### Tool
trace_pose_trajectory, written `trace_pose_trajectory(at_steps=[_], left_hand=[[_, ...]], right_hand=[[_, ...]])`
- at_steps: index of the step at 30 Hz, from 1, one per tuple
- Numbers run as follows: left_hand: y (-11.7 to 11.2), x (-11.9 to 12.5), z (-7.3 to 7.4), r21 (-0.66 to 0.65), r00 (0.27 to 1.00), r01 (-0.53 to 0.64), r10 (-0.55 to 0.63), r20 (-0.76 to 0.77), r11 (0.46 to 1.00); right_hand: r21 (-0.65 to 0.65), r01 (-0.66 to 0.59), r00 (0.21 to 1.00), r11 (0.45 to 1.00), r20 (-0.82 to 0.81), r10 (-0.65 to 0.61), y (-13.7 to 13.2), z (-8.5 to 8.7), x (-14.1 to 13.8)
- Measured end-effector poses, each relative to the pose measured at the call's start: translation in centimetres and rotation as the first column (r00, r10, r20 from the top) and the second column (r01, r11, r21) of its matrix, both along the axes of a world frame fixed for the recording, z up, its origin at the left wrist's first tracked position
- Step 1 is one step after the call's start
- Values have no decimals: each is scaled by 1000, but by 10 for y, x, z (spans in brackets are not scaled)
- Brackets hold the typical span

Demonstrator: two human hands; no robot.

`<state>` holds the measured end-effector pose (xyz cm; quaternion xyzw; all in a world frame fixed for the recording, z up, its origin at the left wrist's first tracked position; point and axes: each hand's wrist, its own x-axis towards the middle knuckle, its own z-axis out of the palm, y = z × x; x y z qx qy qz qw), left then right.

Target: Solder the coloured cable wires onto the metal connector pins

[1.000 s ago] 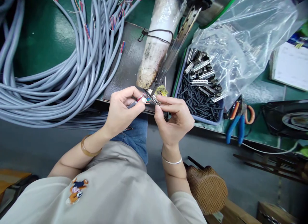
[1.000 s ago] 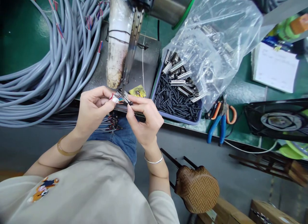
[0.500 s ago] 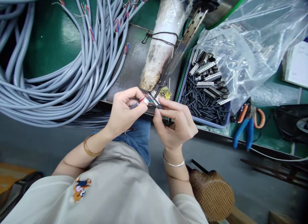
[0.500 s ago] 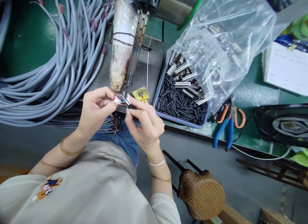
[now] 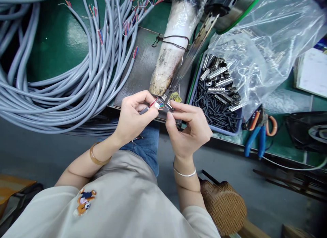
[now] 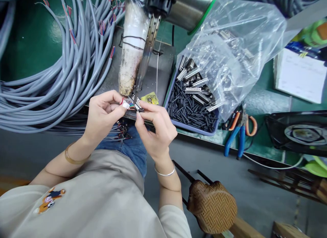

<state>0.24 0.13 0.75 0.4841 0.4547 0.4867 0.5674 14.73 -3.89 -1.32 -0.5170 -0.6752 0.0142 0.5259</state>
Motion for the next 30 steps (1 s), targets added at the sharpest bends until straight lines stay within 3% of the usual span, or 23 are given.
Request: trace_pose_trajectory(at_steps=[11,18,21,24,27,30], left_hand=[[-2,-2,-12,-20,999,37,-36,36,999],[-5,-8,-11,-135,972,183,-158,173,974],[-6,-9,-13,-158,967,183,-148,208,970],[-7,-8,-13,-152,966,168,-132,222,974],[-8,-6,-13,-135,971,149,-119,208,980],[-9,-6,-12,-99,982,119,-103,157,988]], right_hand=[[91,-34,976,995,216,14,-6,-14,8],[-70,-29,994,997,-103,22,-15,-4,7],[97,46,970,994,-243,-21,-19,0,9],[253,158,956,954,-282,-84,-21,3,10],[132,163,981,978,-126,-147,-24,3,9],[2,78,991,997,106,-78,-26,0,8]])
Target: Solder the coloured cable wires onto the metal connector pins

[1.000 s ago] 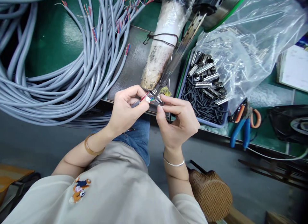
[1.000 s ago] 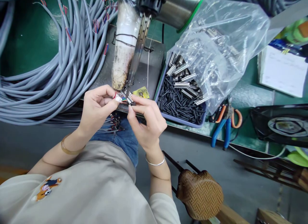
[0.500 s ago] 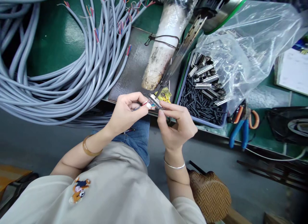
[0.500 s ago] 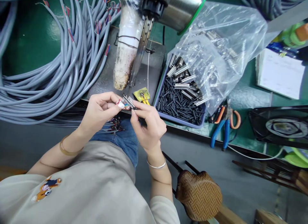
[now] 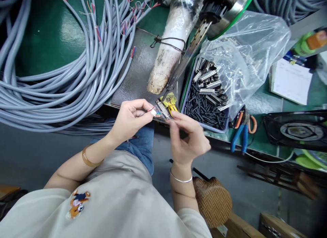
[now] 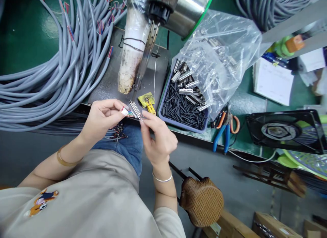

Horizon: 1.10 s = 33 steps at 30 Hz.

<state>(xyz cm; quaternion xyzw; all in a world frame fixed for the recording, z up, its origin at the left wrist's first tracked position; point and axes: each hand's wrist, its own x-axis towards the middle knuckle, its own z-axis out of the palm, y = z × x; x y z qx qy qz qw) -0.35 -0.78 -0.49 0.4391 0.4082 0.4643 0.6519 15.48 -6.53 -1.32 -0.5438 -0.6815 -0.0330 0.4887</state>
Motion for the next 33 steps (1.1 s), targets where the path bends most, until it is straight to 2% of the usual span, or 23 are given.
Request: trace_pose_trajectory(at_steps=[2,4,7,10,16,22,24,29,31,33], left_hand=[[0,-1,0,16,999,7,-7,-39,1000],[1,-2,0,-4,997,55,-55,-56,999],[3,-4,-1,-76,991,132,-131,26,988],[3,-2,-1,-97,989,97,-85,121,991],[0,2,2,-36,1000,-8,7,-12,999],[0,2,4,-44,999,20,-22,-43,999],[-1,1,1,-57,1000,12,-13,-16,998],[-2,-3,-9,-123,993,97,-87,85,988],[-1,-3,-8,-111,992,92,-82,91,990],[-1,-1,-5,-73,997,46,-42,58,996]], right_hand=[[-21,-38,998,999,58,39,0,-3,-2],[-5,-40,998,999,48,40,1,-5,-4],[-38,-55,996,998,-78,52,3,-8,-6],[-58,-60,986,996,-157,50,5,-9,-7],[88,-10,998,996,57,5,6,-15,-8],[174,3,991,985,131,-26,5,-21,-7],[169,13,995,985,92,-29,4,-21,-8],[24,-10,988,1000,-152,14,5,-19,-10],[13,-16,985,1000,-173,18,6,-20,-11],[44,-3,992,999,-128,9,7,-21,-11]])
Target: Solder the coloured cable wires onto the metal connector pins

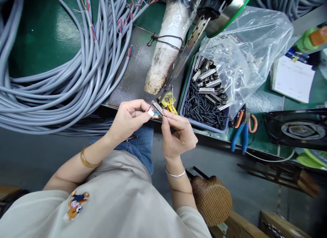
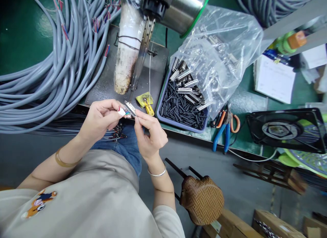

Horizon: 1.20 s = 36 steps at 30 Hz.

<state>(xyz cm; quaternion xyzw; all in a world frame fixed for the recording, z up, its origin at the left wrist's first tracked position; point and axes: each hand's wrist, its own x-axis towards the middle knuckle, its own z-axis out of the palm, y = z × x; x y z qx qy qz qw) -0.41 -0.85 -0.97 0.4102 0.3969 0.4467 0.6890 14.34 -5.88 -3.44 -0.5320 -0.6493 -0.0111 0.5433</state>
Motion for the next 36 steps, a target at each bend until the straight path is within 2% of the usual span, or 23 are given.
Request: trace_pose_trajectory(at_steps=[3,5,10,13,18,21,25,27,29,31,34,36], left_hand=[[-1,3,5,56,996,-74,77,-47,996],[-2,3,5,40,995,-96,97,-23,995],[-4,-2,-2,-83,995,27,-19,97,996],[-4,-3,-4,-102,991,24,-11,130,994],[-4,-3,-6,-81,992,12,-1,126,997],[-7,-2,-3,-57,999,5,-2,53,998],[-13,-1,6,30,989,-115,118,-90,993],[-14,-3,9,24,995,-70,71,-76,997],[-13,-7,8,-35,999,36,-37,-16,999],[-11,-10,5,-87,996,84,-81,39,993],[-8,-12,0,-127,997,58,-51,63,990],[-8,-10,-2,-147,997,55,-45,66,988]], right_hand=[[95,31,985,995,166,-46,0,-2,-1],[133,43,975,990,211,-71,-1,-2,-2],[-21,2,998,1000,-57,-4,-3,0,-4],[-41,-7,994,999,-110,2,-3,0,-5],[32,47,999,998,19,-48,-2,-1,-5],[61,48,996,997,71,-53,-2,-2,-5],[146,62,974,987,209,-92,-3,-3,-5],[44,54,990,998,124,-60,-3,-2,-4],[-105,-15,999,994,-40,11,-4,0,-2],[-179,-73,983,981,-178,41,-4,2,-1],[-122,-12,967,992,-254,-19,-7,6,3],[-49,37,976,998,-213,-46,-8,8,5]])
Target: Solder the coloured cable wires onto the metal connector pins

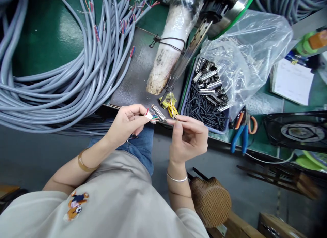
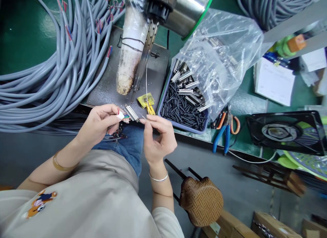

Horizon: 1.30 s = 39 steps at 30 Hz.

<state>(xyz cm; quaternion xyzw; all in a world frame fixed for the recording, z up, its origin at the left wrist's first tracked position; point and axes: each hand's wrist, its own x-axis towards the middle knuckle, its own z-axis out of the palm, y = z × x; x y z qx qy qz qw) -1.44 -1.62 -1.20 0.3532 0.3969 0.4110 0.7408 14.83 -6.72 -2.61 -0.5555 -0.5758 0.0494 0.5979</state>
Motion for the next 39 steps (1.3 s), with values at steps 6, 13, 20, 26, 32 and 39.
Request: trace_pose_trajectory(at_steps=[6,13,20,26,32,39], left_hand=[[-1,4,-2,24,1000,-10,9,11,1000],[2,6,2,89,993,-9,19,-117,996],[1,3,0,68,999,-2,5,-34,998],[-1,5,0,83,997,6,1,-77,997],[-4,7,-3,43,995,-68,71,-71,997],[1,0,-2,-105,984,100,-83,157,989]], right_hand=[[-25,-79,960,997,267,83,1,1,2],[-41,-117,962,992,245,124,6,-3,-2],[-156,-135,988,978,53,145,1,0,-2],[-87,-127,950,988,274,147,0,7,1],[78,-64,884,995,467,20,-2,-1,1],[-165,-132,990,977,19,137,-1,2,-6]])
